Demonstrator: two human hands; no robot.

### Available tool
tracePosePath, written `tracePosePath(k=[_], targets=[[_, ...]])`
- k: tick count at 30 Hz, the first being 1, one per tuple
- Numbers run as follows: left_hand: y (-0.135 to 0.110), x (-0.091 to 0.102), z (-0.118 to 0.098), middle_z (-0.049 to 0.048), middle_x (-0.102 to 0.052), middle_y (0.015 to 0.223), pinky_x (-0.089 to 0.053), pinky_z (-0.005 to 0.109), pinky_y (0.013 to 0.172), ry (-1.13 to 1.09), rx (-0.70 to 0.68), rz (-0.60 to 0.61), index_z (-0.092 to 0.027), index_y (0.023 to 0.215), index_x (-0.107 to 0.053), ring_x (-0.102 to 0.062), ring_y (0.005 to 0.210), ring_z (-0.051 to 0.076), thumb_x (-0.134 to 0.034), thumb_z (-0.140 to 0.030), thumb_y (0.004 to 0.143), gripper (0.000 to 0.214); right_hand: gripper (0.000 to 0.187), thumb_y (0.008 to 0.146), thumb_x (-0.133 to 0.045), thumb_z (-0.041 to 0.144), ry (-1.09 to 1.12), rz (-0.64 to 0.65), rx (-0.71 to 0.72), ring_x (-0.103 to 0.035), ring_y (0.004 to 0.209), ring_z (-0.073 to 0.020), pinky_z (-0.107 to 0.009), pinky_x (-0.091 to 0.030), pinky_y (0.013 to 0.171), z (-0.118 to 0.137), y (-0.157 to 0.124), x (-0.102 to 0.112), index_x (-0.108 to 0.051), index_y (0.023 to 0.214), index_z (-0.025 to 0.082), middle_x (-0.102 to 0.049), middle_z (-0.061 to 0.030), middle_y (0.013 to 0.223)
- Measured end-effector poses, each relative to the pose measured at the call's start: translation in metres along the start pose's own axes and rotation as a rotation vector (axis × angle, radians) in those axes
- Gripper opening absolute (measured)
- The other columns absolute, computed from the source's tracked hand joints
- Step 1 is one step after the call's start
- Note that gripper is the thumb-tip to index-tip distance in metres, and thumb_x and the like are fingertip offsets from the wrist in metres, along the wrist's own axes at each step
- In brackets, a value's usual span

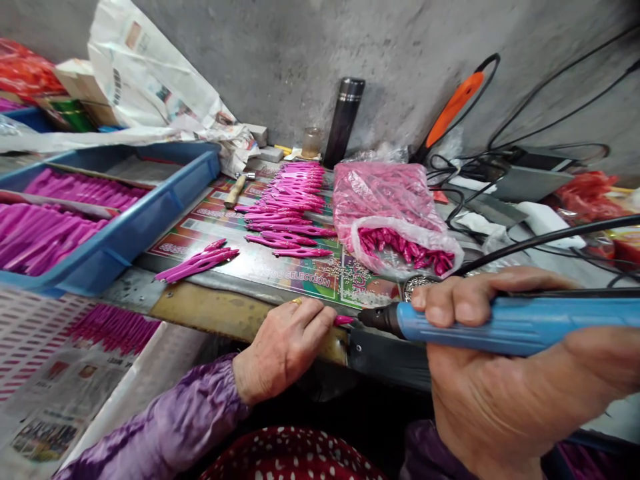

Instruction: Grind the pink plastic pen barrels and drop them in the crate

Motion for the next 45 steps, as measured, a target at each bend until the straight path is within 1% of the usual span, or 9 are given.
tracePosePath(k=[5,9,14,18,25,32,38,42,45], targets=[[-0.004,0.013,0.008,0.0059,-0.072,0.089,-0.053,0.025,0.068,-0.178,0.183,-0.029,-0.016,0.104,-0.067,-0.066,0.074,0.015,-0.048,-0.014,0.105,0.019,0.051,0.081,-0.067,0.075,-0.075,0.034,0.089,-0.048,0.049,-0.0145,-0.034,-0.052,0.057,0.012,0.001,0.003,-0.06,0.077,0.025,-0.051,0.0067,0.055],[-0.019,0.023,0.02,0.0038,-0.072,0.084,-0.05,0.022,0.067,-0.444,0.482,-0.039,-0.016,0.1,-0.071,-0.067,0.073,0.013,-0.055,-0.02,0.103,0.016,0.047,0.084,-0.068,0.071,-0.064,0.119,0.107,-0.048,0.049,-0.0141,-0.034,-0.051,0.057,0.016,-0.002,-0.007,-0.062,0.078,0.025,-0.053,0.0062,0.055],[-0.061,-0.002,0.03,-0.0014,-0.061,0.061,-0.036,0.02,0.052,-0.918,1.049,0.073,-0.014,0.091,-0.07,-0.051,0.053,0.009,-0.061,-0.038,0.096,0.026,0.045,0.085,-0.07,0.068,-0.081,0.152,0.088,-0.049,0.05,-0.0129,-0.034,-0.048,0.058,0.017,-0.018,-0.026,-0.063,0.08,0.024,-0.054,0.0069,0.057],[-0.084,-0.021,0.017,0.0004,-0.063,0.064,-0.03,0.019,0.048,-1.274,1.27,0.101,-0.012,0.094,-0.067,-0.045,0.049,0.006,-0.07,-0.054,0.088,0.042,0.045,0.084,-0.074,0.067,-0.102,0.177,0.038,-0.053,0.053,-0.0129,-0.034,-0.048,0.061,0.012,-0.031,-0.037,-0.061,0.083,0.024,-0.056,0.0074,0.059],[-0.103,-0.029,0.005,-0.0018,-0.062,0.061,-0.03,0.018,0.045,-1.46,1.422,-0.004,-0.013,0.093,-0.062,-0.045,0.043,0.004,-0.082,-0.059,0.075,0.054,0.054,0.081,-0.068,0.077,-0.133,0.251,0.058,-0.055,0.052,-0.0122,-0.034,-0.05,0.06,0.012,-0.038,-0.047,-0.063,0.084,0.023,-0.059,0.0069,0.058],[-0.101,-0.037,-0.003,-0.0023,-0.06,0.056,-0.027,0.017,0.043,-1.587,1.546,-0.095,-0.014,0.088,-0.061,-0.04,0.041,0.003,-0.089,-0.055,0.062,0.056,0.049,0.085,-0.067,0.072,-0.096,0.348,0.054,-0.057,0.053,-0.0123,-0.033,-0.051,0.06,0.007,-0.043,-0.054,-0.066,0.088,0.023,-0.061,0.0053,0.061],[-0.099,-0.049,-0.008,-0.0005,-0.059,0.053,-0.027,0.017,0.042,-1.653,1.639,-0.113,-0.012,0.078,-0.063,-0.043,0.042,0.004,-0.09,-0.043,0.054,0.048,0.043,0.091,-0.065,0.066,-0.073,0.6,0.149,-0.062,0.053,-0.0165,-0.037,-0.054,0.058,0.008,-0.044,-0.064,-0.07,0.098,0.024,-0.066,0.0025,0.065],[-0.099,-0.054,-0.006,0.0005,-0.061,0.052,-0.028,0.017,0.041,-1.621,1.65,-0.155,-0.013,0.072,-0.061,-0.044,0.04,0.004,-0.089,-0.042,0.055,0.043,0.046,0.087,-0.068,0.069,-0.064,0.485,0.108,-0.059,0.052,-0.0159,-0.036,-0.053,0.056,0.007,-0.042,-0.056,-0.071,0.093,0.024,-0.063,0.003,0.063],[-0.101,-0.057,-0.004,0.0006,-0.061,0.052,-0.027,0.018,0.041,-1.575,1.65,-0.186,-0.015,0.069,-0.059,-0.042,0.038,0.004,-0.089,-0.043,0.056,0.043,0.041,0.088,-0.069,0.065,-0.051,0.535,0.057,-0.06,0.054,-0.0168,-0.038,-0.054,0.057,0.005,-0.046,-0.063,-0.072,0.095,0.025,-0.065,0.0025,0.065]])
Point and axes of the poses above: each hand's wrist, its own y-axis towards the middle knuckle, its own x-axis out of the back of the hand, z = x × y, the point moved 10 cm from there along y, towards the middle knuckle
